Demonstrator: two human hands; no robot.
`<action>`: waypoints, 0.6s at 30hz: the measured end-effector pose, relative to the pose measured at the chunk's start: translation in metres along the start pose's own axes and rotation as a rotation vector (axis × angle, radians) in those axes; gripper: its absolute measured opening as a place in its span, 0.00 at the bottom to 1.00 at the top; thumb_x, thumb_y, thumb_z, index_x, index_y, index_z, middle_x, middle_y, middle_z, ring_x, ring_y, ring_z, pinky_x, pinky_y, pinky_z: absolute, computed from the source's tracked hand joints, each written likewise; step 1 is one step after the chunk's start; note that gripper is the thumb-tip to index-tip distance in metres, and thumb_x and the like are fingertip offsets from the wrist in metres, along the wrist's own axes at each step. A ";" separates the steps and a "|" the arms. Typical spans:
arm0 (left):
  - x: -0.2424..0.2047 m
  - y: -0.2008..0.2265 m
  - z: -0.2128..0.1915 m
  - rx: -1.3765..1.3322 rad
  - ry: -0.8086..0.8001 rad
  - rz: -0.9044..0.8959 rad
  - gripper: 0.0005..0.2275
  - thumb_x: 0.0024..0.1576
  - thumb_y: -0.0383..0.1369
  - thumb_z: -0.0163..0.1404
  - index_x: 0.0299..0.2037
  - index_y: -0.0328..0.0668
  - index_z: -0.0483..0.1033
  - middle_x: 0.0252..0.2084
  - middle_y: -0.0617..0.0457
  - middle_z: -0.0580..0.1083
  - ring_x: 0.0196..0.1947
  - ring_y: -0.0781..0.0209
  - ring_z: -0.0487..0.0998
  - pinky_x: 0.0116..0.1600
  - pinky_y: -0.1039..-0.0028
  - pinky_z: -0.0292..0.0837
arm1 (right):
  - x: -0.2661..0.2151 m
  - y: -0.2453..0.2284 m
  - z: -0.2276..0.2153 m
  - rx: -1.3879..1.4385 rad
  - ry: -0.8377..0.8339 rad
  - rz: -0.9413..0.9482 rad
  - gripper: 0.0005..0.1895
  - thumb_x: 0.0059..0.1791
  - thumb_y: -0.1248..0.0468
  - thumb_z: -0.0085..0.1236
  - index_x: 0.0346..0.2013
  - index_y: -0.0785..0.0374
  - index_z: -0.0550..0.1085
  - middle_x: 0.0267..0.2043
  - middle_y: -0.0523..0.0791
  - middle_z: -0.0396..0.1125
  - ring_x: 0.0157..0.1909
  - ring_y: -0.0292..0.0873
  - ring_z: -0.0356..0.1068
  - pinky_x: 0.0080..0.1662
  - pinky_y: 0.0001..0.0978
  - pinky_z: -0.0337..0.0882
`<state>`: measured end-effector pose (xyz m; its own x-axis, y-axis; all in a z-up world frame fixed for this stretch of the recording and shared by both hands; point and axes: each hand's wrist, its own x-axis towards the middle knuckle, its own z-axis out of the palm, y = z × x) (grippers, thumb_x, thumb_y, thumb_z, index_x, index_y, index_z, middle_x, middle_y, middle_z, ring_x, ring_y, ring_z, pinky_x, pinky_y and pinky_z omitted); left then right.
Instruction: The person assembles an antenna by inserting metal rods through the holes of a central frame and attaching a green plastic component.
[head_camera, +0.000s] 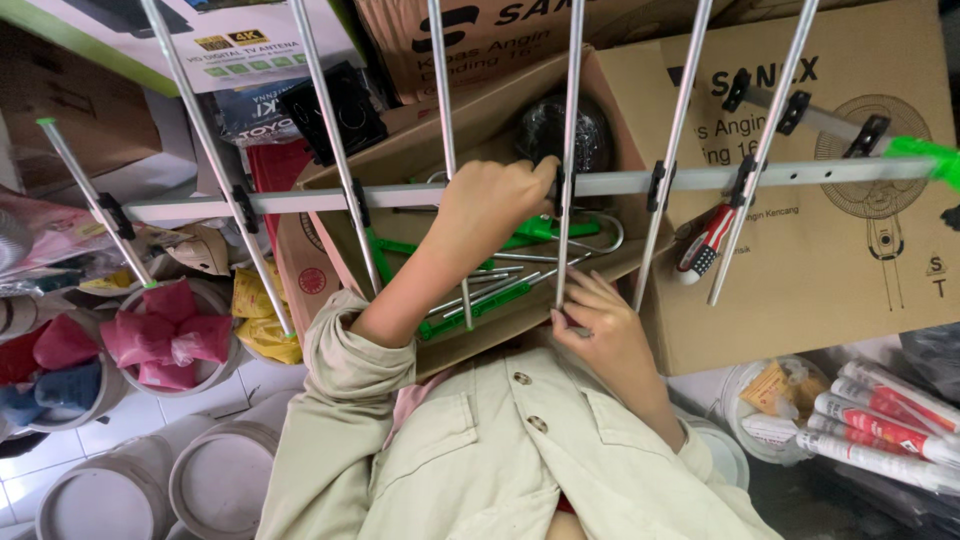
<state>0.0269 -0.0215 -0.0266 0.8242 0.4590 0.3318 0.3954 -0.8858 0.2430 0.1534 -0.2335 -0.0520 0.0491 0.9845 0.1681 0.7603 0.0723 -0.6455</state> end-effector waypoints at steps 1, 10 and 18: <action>0.001 0.000 -0.001 0.015 0.016 -0.005 0.15 0.51 0.40 0.62 0.39 0.42 0.73 0.22 0.50 0.75 0.22 0.48 0.79 0.25 0.61 0.72 | 0.001 -0.001 -0.001 0.001 -0.001 0.000 0.08 0.44 0.67 0.63 0.31 0.73 0.77 0.46 0.54 0.74 0.62 0.55 0.70 0.67 0.52 0.65; 0.000 -0.005 -0.013 -0.031 0.036 -0.019 0.16 0.50 0.41 0.63 0.40 0.40 0.73 0.25 0.49 0.75 0.23 0.46 0.79 0.25 0.61 0.70 | 0.006 -0.002 0.001 0.021 0.036 -0.023 0.08 0.45 0.68 0.63 0.34 0.73 0.78 0.44 0.54 0.74 0.51 0.54 0.73 0.64 0.47 0.68; 0.000 -0.013 -0.020 0.012 0.086 -0.044 0.17 0.50 0.39 0.63 0.43 0.39 0.74 0.27 0.49 0.75 0.25 0.47 0.80 0.26 0.62 0.72 | 0.007 0.005 0.010 0.115 0.113 0.119 0.16 0.48 0.64 0.65 0.47 0.70 0.76 0.48 0.54 0.74 0.52 0.53 0.74 0.60 0.42 0.70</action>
<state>0.0133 -0.0088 -0.0116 0.7681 0.5015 0.3982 0.4361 -0.8650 0.2482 0.1509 -0.2249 -0.0610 0.2111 0.9636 0.1642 0.6662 -0.0190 -0.7455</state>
